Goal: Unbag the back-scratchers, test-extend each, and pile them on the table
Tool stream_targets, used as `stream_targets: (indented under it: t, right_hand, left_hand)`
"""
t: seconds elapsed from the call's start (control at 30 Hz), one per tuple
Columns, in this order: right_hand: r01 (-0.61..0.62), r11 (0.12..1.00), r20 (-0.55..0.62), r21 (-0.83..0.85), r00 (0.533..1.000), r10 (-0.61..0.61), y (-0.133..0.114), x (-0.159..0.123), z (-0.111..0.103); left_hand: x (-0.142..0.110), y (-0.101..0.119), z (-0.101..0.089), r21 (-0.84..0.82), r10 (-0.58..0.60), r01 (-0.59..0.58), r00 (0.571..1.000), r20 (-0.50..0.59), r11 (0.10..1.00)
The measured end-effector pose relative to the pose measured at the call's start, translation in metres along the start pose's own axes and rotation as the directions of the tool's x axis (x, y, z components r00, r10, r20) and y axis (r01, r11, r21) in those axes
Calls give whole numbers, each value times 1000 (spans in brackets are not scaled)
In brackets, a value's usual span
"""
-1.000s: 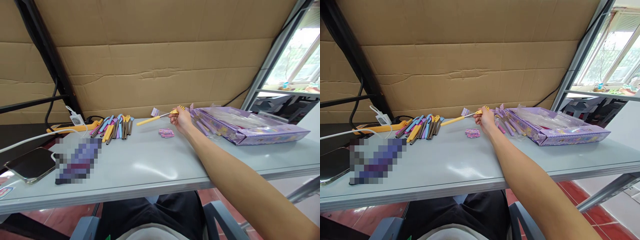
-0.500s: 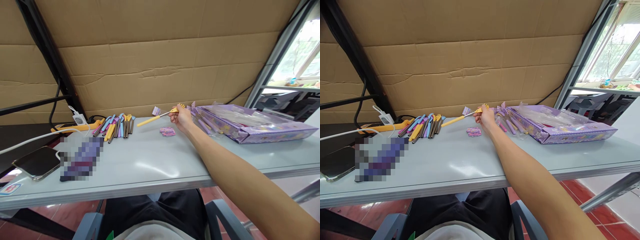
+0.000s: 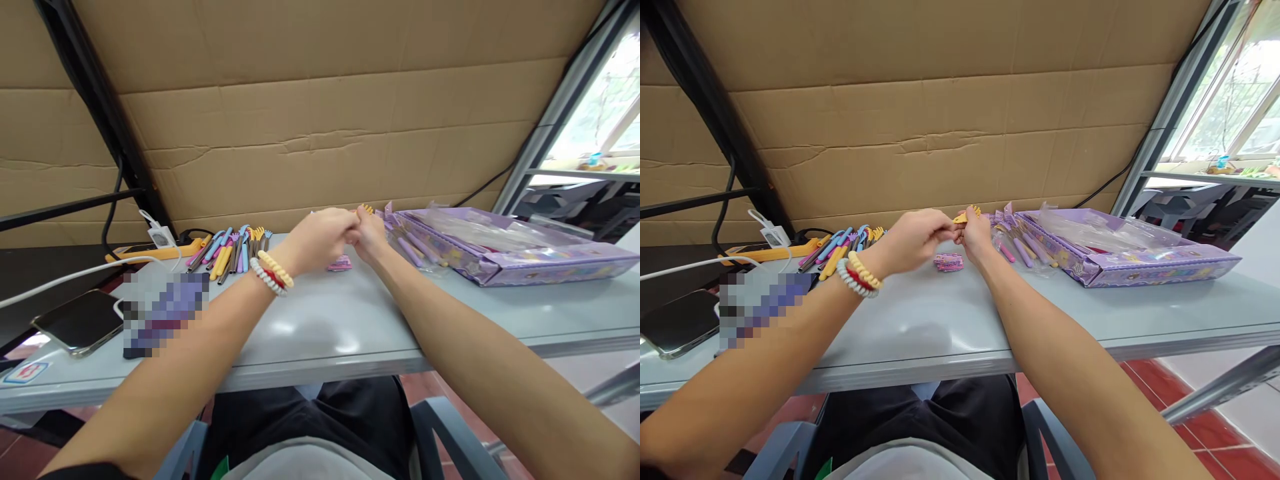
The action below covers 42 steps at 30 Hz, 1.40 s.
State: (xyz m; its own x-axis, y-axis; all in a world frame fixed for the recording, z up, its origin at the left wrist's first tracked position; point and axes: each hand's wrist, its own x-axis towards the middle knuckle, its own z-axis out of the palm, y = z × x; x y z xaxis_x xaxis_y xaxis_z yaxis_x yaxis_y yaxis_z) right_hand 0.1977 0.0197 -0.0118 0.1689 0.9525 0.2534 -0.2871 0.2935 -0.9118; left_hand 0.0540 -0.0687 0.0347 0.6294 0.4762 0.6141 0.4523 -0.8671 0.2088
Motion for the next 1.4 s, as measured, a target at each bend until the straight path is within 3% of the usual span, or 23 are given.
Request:
stream_targets:
  t: [0.1,0.23,0.37,0.5,0.6,0.8,1.0,1.2,1.4]
  right_hand:
    - [-52,996,-40,74,998,55,-2,-6,2]
    - [-31,998,-39,61,999,33,-2,-10,4]
    - [-6,999,-25,53,1000,7,-1,-9,3]
    - [-10,999,25,50,1000,9,-3,-11,1]
    - [2,1000,54,-3,999,-2,-4,-10,-2]
    - [168,963,109,-211,983,-148,2,-4,-11]
    - [210,902,128,-377,976,-174,7,-3,-14]
    - [209,831,189,-515,974,-128,9,-5,-15]
    - [128,900,202,-416,978,-46,8,-4,-15]
  left_hand:
    - [-9,-54,5,255,-128,172,975,-180,952]
    - [-31,-82,10,328,-273,358,921,-279,874]
    - [-38,-80,12,273,-466,495,869,-165,825]
    - [-36,-76,17,344,-493,484,867,-66,805]
    - [-36,-79,20,372,-463,459,882,-85,807]
    - [-40,-88,20,378,-456,481,876,-160,791]
    - [-40,-89,18,373,-439,467,884,-162,802]
    - [-40,-91,16,363,-481,518,855,-194,774]
    - [-41,-93,16,316,-520,549,835,-178,774]
